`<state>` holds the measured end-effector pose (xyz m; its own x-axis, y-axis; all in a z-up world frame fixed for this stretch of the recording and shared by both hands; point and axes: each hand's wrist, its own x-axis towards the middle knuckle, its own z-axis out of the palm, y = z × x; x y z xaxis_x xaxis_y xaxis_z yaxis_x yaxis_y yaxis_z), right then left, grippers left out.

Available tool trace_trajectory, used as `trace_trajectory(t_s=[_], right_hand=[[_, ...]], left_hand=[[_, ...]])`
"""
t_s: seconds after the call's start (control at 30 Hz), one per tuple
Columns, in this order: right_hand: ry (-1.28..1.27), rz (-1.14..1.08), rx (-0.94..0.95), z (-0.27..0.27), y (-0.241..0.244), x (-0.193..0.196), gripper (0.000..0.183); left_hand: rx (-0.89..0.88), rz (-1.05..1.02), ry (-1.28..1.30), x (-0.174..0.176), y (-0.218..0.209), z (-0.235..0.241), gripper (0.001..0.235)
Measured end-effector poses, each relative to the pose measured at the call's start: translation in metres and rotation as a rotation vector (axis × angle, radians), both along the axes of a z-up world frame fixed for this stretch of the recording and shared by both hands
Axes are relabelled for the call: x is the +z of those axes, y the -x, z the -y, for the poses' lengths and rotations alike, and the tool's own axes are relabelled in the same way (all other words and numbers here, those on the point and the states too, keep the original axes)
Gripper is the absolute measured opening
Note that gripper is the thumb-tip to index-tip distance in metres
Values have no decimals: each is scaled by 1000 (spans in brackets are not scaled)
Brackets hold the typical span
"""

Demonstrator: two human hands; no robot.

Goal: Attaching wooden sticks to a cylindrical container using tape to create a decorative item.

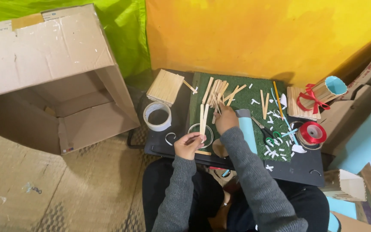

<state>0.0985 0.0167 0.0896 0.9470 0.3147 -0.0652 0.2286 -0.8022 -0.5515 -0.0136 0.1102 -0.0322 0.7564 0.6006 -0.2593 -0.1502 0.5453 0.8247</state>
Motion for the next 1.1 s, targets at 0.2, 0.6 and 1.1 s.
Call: trace_trajectory(t_s=[0.2, 0.6, 1.1], right_hand=[[-406, -22, -84, 9, 33, -21, 28], [-1020, -217, -224, 36, 37, -76, 24], [-85, 583, -151, 58, 82, -72, 13]], left_hand=[[10, -18, -63, -4, -4, 3, 26], [-9, 24, -89, -4, 1, 7, 18], [177, -146, -345, -12, -1, 1, 12]])
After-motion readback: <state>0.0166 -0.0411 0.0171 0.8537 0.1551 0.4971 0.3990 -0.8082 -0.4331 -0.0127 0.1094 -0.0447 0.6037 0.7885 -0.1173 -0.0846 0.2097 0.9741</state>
